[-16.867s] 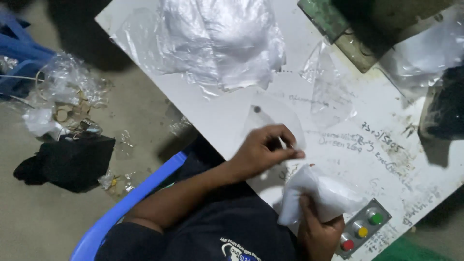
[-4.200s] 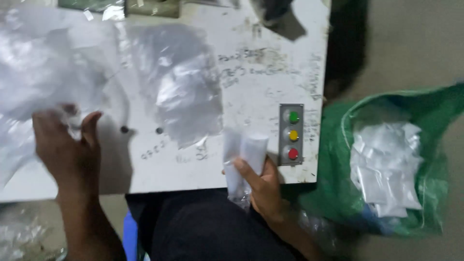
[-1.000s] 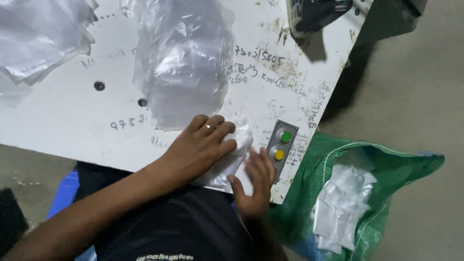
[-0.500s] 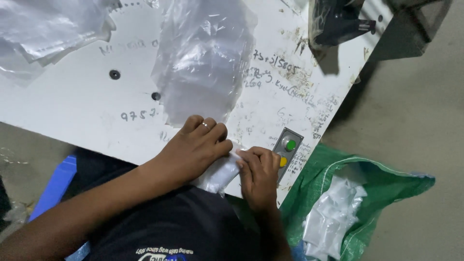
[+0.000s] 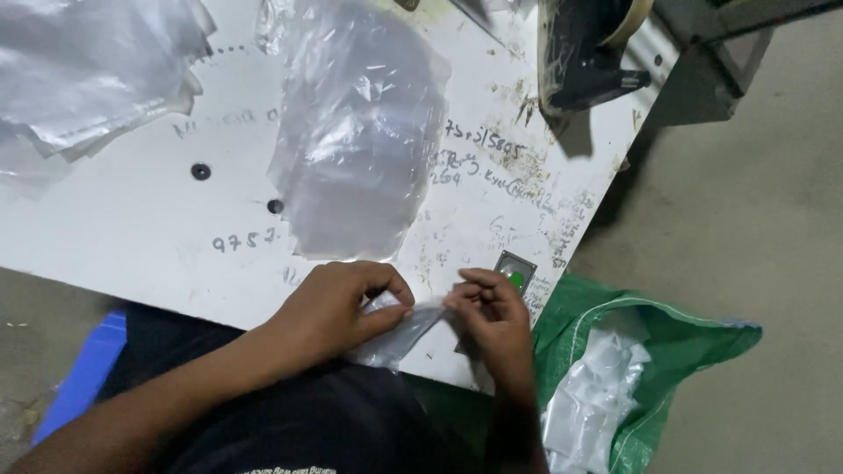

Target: Folding plastic bags and placing them into a large green collection sack at a workstation.

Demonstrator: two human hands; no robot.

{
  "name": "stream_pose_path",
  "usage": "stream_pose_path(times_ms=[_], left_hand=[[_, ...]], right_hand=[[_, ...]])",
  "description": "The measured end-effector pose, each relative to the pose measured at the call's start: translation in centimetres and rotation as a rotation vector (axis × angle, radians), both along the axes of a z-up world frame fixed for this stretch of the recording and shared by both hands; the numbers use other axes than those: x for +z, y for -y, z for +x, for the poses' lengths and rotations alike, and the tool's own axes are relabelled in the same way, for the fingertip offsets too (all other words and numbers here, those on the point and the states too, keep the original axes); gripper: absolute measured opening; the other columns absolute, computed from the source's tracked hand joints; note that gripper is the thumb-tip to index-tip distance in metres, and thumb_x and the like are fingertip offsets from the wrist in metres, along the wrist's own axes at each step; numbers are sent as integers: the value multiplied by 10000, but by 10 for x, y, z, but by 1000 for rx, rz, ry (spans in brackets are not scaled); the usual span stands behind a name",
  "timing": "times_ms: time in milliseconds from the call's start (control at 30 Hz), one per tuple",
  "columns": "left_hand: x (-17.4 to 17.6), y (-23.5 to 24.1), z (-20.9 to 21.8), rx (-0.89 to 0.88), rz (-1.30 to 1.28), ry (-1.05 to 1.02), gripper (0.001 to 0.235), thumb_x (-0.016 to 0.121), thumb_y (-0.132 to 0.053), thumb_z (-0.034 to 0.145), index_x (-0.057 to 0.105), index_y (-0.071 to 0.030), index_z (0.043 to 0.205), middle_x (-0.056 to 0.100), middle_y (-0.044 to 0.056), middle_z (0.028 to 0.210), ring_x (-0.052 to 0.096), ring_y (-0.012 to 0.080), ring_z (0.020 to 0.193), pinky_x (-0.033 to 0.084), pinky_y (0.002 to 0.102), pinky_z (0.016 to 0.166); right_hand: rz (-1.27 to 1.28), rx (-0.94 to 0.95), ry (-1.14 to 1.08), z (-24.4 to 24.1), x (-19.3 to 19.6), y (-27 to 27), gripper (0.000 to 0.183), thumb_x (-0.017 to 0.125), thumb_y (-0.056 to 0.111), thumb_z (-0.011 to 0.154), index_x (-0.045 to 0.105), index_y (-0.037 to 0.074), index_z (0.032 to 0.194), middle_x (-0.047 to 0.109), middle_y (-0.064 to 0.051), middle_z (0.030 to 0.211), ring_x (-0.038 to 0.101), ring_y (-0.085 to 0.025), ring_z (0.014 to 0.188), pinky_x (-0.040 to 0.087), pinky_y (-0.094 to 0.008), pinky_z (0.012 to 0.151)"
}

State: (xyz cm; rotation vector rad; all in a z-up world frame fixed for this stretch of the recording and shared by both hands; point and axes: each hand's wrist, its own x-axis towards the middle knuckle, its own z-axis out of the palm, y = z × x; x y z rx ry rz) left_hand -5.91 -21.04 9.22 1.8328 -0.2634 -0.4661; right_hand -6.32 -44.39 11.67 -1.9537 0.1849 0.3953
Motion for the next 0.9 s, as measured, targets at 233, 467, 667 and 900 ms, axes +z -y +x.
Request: stream_pose_path(times_ms=[233, 467, 667, 900], left_hand=[[39, -11, -11, 279, -290, 607, 107, 750, -145, 892, 743, -114, 789, 775, 74, 824, 736, 292, 741, 534, 375, 617], [24, -16, -20, 78, 51, 1096, 93, 665, 43, 997, 653, -7, 919, 661, 145, 942, 610, 256, 791, 481, 362, 675], [17, -14, -24, 85, 37, 1094, 106, 631, 33, 1023, 647, -10, 927, 663, 141, 967, 610, 261, 821, 482, 367, 707], [4, 10, -27, 115, 88, 1090, 145, 681, -123, 992, 672, -69, 858, 674, 100, 813, 669, 253, 762, 517, 345, 625]], right_hand=[[-57, -369, 674, 140, 30, 34, 147, 723, 65, 1027, 606, 14, 1099, 636, -129, 908, 658, -172, 674, 528, -252, 525], [-358, -126, 331, 237, 42, 49, 400, 646, 501, 1076, 599, 200, 817, 386, 84, 649, 366, -40, 604, 309, -263, 588], [-386, -137, 467, 182, 13, 65, 393, 627, 360, 1133, 575, 147, 807, 393, 49, 641, 392, -69, 620, 436, -286, 692], [-326, -205, 657, 80, 14, 30, 343, 676, 203, 1147, 610, 34, 857, 491, -60, 622, 413, -125, 601, 388, -280, 651]])
